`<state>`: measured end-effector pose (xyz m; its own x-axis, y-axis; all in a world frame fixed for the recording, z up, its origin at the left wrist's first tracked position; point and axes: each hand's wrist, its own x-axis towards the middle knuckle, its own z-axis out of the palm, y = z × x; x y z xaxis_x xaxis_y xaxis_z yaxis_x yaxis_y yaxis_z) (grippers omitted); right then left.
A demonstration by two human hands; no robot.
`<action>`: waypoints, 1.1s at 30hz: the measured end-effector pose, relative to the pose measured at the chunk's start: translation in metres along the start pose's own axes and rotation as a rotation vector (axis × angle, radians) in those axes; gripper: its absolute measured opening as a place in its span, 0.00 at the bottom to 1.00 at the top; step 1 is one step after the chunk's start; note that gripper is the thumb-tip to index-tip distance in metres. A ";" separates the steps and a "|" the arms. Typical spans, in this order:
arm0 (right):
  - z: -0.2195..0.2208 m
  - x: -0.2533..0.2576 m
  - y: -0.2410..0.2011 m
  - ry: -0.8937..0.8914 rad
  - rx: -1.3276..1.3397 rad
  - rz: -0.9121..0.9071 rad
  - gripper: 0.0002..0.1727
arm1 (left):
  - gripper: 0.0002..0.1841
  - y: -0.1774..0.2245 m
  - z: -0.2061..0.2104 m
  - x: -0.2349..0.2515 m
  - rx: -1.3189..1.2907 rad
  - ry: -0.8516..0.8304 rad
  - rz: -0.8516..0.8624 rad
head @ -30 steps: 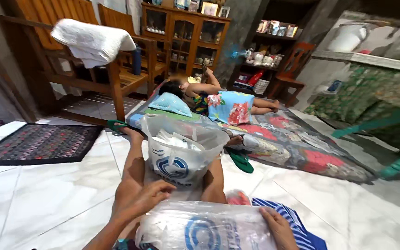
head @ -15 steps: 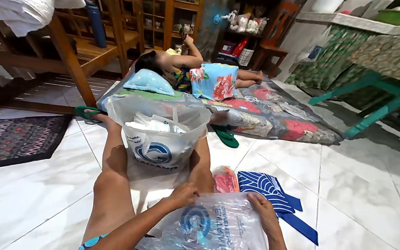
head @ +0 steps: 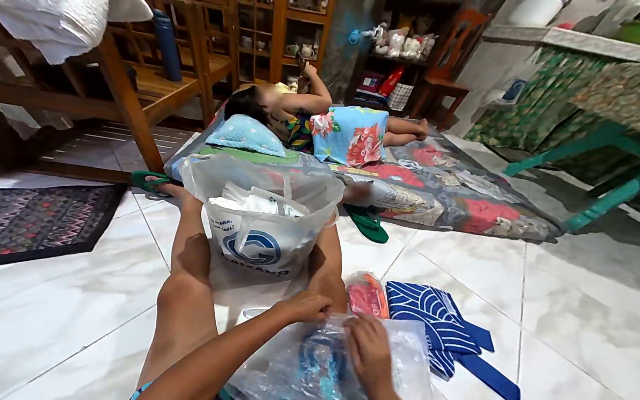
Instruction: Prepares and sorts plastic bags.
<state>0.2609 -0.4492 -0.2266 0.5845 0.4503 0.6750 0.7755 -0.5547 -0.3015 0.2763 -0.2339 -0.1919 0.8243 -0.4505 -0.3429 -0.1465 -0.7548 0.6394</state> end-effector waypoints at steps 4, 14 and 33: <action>0.054 -0.036 -0.005 -0.223 -0.062 0.071 0.33 | 0.21 -0.010 -0.005 -0.002 0.038 -0.101 -0.090; 0.066 -0.052 0.001 -0.373 -0.074 0.173 0.38 | 0.18 -0.058 -0.004 -0.042 0.079 -0.135 -0.189; 0.044 -0.058 -0.027 -0.506 -0.060 0.266 0.40 | 0.39 -0.089 0.124 -0.110 -1.255 0.105 -0.512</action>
<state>0.2167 -0.4295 -0.2868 0.8103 0.5608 0.1701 0.5801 -0.7265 -0.3684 0.1311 -0.1762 -0.2966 0.6813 -0.1724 -0.7114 0.7319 0.1387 0.6672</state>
